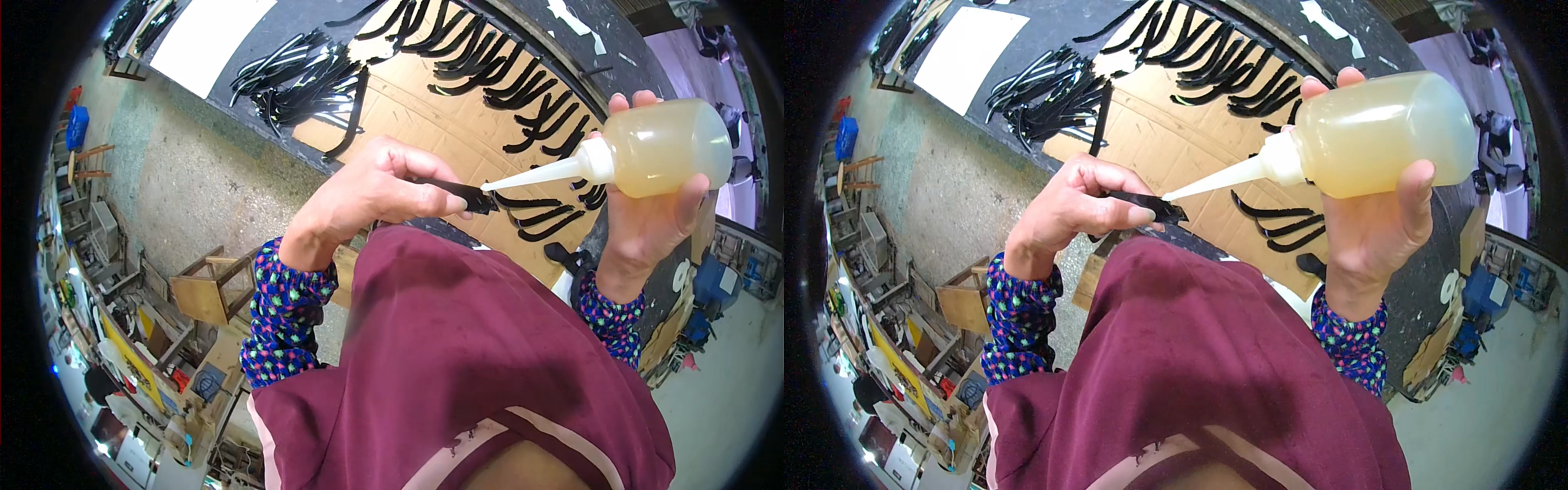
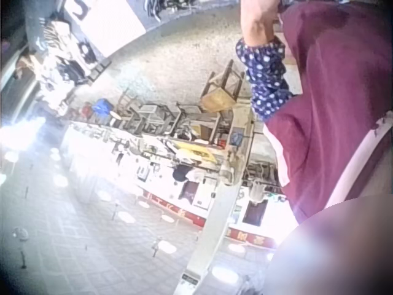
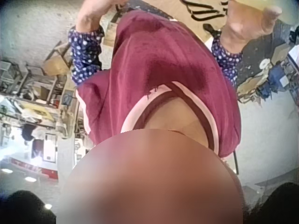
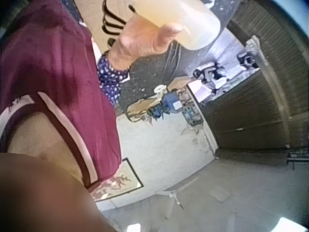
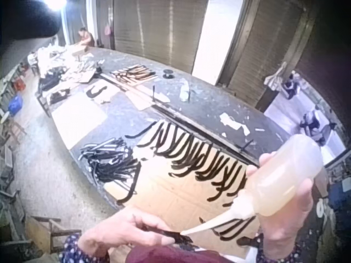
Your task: Applying glue to black shoe straps using a squeeze bottle at a workbench.
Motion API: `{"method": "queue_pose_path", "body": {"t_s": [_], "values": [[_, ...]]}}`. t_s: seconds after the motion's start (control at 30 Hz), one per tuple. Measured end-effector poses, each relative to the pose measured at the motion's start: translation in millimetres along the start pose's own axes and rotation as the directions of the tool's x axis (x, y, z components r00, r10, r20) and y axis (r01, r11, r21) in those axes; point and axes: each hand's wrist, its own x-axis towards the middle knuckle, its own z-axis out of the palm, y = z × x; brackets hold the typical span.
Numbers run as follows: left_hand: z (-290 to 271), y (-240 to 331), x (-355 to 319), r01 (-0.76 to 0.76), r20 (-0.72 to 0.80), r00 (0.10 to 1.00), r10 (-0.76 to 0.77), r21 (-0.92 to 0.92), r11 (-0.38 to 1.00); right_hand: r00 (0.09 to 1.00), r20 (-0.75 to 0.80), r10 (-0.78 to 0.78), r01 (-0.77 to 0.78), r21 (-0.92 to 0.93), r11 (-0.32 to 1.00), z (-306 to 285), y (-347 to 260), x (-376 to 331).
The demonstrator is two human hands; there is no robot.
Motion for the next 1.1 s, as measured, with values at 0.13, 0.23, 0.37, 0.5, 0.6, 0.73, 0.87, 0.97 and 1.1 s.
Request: {"method": "queue_pose_path", "body": {"t_s": [0.13,0.23,0.37,0.5,0.6,0.73,0.87,0.97,1.1], "values": [[0.4,0.8,1.4,0.004,0.034,0.999,-0.004,-0.001,1.000,1.000,0.008,0.009,-0.009,-0.034,0.999,0.4,1.5,1.0],[-0.1,3.2,1.8,0.025,0.042,0.999,-0.025,-0.007,1.000,1.000,0.018,0.015,-0.015,-0.034,0.999,-1.1,2.4,0.9],[1.4,1.9,0.6,-0.003,0.062,0.998,0.004,-0.015,1.000,1.000,0.018,0.018,-0.017,-0.020,1.000,-0.3,2.4,0.8],[1.9,2.0,0.6,-0.014,0.066,0.998,0.016,-0.021,1.000,1.000,0.016,0.020,-0.019,-0.025,1.000,-0.3,2.6,0.2],[1.5,1.4,0.4,-0.007,0.057,0.998,0.009,-0.029,1.000,1.000,0.018,0.026,-0.025,-0.026,0.999,-1.4,2.6,-0.2],[0.7,0.6,0.7,0.005,0.050,0.999,-0.003,-0.040,0.999,1.000,0.013,0.022,-0.022,-0.027,0.999,-2.0,3.2,0.2],[0.4,0.3,0.0,0.017,0.047,0.999,-0.015,-0.045,0.999,1.000,0.012,0.023,-0.023,-0.020,1.000,-2.0,3.0,-0.3],[-0.2,-0.5,0.6,0.005,0.042,0.999,-0.003,-0.045,0.999,1.000,0.012,0.026,-0.025,-0.008,1.000,-3.2,3.1,-0.6],[-0.7,-0.8,1.2,0.000,0.050,0.999,0.003,-0.059,0.998,1.000,-0.003,-0.016,0.015,-0.136,0.991,-3.3,5.4,0.2]]}}
